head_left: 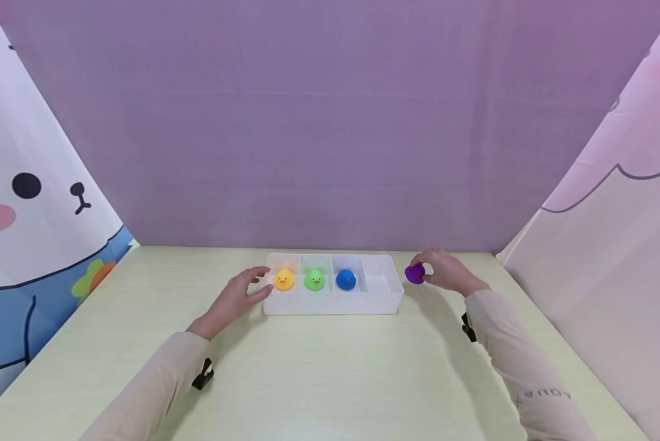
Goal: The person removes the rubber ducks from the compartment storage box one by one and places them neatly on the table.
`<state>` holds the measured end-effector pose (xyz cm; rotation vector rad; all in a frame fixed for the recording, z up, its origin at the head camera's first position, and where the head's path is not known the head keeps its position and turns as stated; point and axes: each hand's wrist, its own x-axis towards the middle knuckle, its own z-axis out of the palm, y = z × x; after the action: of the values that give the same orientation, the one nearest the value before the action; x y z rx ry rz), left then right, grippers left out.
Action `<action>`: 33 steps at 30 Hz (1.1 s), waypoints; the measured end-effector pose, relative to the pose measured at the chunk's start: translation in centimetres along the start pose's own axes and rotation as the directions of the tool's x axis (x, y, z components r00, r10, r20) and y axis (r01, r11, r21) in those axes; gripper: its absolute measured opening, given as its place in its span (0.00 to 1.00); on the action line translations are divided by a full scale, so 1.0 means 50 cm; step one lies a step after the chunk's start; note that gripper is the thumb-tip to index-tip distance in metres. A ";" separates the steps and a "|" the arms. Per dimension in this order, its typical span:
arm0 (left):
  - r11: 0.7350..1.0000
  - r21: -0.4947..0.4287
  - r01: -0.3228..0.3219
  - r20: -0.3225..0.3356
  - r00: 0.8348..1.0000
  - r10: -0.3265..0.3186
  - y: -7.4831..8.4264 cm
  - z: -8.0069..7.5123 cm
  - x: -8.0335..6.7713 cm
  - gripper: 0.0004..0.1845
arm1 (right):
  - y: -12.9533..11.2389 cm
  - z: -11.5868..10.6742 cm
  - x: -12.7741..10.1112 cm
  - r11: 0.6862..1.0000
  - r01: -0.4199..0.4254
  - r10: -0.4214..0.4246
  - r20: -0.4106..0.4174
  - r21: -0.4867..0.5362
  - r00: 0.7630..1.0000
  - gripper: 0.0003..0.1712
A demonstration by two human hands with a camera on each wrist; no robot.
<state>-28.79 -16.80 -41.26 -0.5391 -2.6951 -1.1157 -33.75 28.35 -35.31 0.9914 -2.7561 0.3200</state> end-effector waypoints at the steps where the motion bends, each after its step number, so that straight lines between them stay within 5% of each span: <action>1: 1.000 -0.001 -0.002 -0.001 1.000 0.002 0.000 0.000 0.000 0.26 | 0.001 0.004 -0.002 1.000 -0.006 0.006 0.006 0.001 1.000 0.16; 14: 1.000 -0.006 0.009 -0.001 1.000 -0.009 0.005 -0.002 0.000 0.26 | 0.003 0.043 -0.024 0.997 -0.077 0.075 0.090 0.027 0.993 0.17; 33: 1.000 -0.014 0.003 0.000 1.000 -0.003 -0.001 0.000 0.002 0.26 | 0.012 0.075 -0.036 0.996 -0.084 0.082 0.063 0.031 0.995 0.16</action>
<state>-28.92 -16.80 -41.29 -0.5376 -2.6905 -1.1357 -33.19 28.90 -39.42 0.9102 -2.8620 0.3554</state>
